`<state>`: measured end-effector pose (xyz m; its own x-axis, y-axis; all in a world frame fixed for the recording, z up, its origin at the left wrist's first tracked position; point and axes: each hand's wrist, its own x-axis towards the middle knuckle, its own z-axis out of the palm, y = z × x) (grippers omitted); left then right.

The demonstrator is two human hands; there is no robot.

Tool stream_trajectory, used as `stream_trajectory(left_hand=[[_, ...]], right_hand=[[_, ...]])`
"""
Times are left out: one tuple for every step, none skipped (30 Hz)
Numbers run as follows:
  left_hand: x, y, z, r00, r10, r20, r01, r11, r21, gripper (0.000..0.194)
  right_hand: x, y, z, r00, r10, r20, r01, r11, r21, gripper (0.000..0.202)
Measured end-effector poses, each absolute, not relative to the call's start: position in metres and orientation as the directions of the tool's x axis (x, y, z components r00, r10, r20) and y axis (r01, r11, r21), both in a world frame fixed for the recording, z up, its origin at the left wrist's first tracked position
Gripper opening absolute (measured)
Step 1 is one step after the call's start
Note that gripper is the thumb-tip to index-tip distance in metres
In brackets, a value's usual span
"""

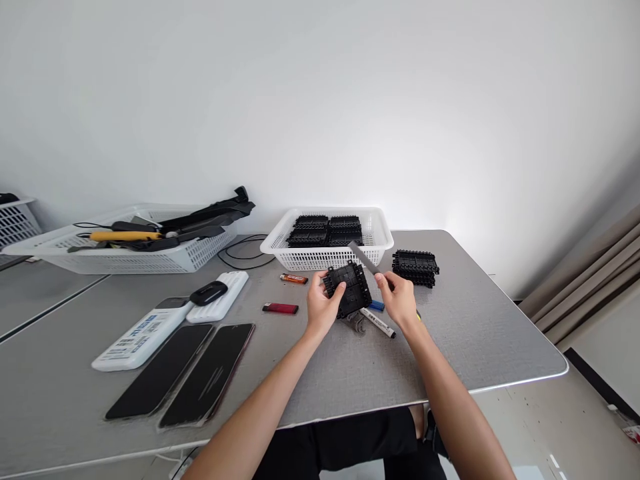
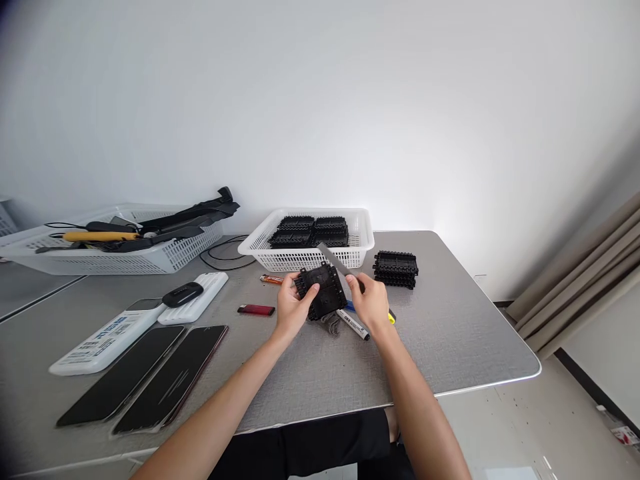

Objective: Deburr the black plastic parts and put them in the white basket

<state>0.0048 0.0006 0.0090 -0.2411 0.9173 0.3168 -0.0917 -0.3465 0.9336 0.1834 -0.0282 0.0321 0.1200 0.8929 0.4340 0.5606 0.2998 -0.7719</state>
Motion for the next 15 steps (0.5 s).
stream_trajectory(left_hand=[[0.005,0.0,0.009,-0.241,0.913,0.329,-0.083,-0.358,0.93,0.045],[0.005,0.0,0.009,-0.24,0.908,0.343,-0.07,-0.369,0.927,0.045],[0.004,-0.001,0.009,-0.237,0.904,0.357,-0.053,-0.378,0.924,0.044],[0.004,-0.001,0.008,-0.231,0.9,0.368,-0.034,-0.386,0.922,0.043],[0.004,-0.001,0.008,-0.226,0.897,0.38,-0.014,-0.393,0.92,0.042],[0.003,-0.001,0.007,-0.221,0.893,0.392,0.006,-0.401,0.916,0.041],[0.003,-0.001,0.006,-0.217,0.888,0.406,0.023,-0.411,0.911,0.041],[0.003,0.0,0.006,-0.215,0.882,0.419,0.038,-0.421,0.906,0.04],[0.003,0.0,0.005,-0.216,0.876,0.431,0.05,-0.431,0.901,0.04],[0.003,0.0,0.005,-0.217,0.871,0.442,0.06,-0.44,0.896,0.039],[0.003,0.0,0.004,-0.218,0.866,0.45,0.068,-0.446,0.892,0.038],[0.003,0.0,0.004,-0.218,0.864,0.454,0.072,-0.449,0.89,0.038],[0.003,0.0,0.004,-0.221,0.863,0.454,0.073,-0.449,0.89,0.038],[0.002,0.0,0.004,-0.228,0.862,0.452,0.071,-0.448,0.891,0.038],[0.002,0.0,0.004,-0.238,0.862,0.448,0.065,-0.446,0.893,0.038]], right_hand=[[0.182,-0.03,0.032,0.083,0.899,0.43,0.61,0.295,-0.735,0.052],[0.18,-0.031,0.033,0.046,0.907,0.419,0.652,0.291,-0.7,0.05],[0.178,-0.032,0.033,0.011,0.915,0.404,0.686,0.287,-0.669,0.049],[0.176,-0.033,0.032,-0.015,0.921,0.389,0.715,0.282,-0.64,0.048],[0.174,-0.033,0.032,-0.035,0.927,0.374,0.741,0.275,-0.613,0.047],[0.172,-0.034,0.032,-0.048,0.932,0.359,0.764,0.266,-0.588,0.046],[0.17,-0.034,0.032,-0.059,0.937,0.345,0.781,0.259,-0.568,0.045],[0.168,-0.034,0.031,-0.066,0.941,0.333,0.794,0.252,-0.553,0.044],[0.167,-0.034,0.031,-0.071,0.944,0.322,0.802,0.246,-0.544,0.044],[0.166,-0.034,0.031,-0.074,0.947,0.314,0.808,0.241,-0.538,0.043],[0.166,-0.033,0.03,-0.074,0.948,0.309,0.811,0.237,-0.535,0.043],[0.166,-0.033,0.03,-0.07,0.95,0.306,0.813,0.232,-0.534,0.044],[0.167,-0.032,0.03,-0.063,0.951,0.304,0.814,0.225,-0.535,0.045],[0.168,-0.031,0.03,-0.054,0.951,0.303,0.815,0.217,-0.537,0.045],[0.169,-0.031,0.03,-0.045,0.952,0.304,0.816,0.21,-0.538,0.046]])
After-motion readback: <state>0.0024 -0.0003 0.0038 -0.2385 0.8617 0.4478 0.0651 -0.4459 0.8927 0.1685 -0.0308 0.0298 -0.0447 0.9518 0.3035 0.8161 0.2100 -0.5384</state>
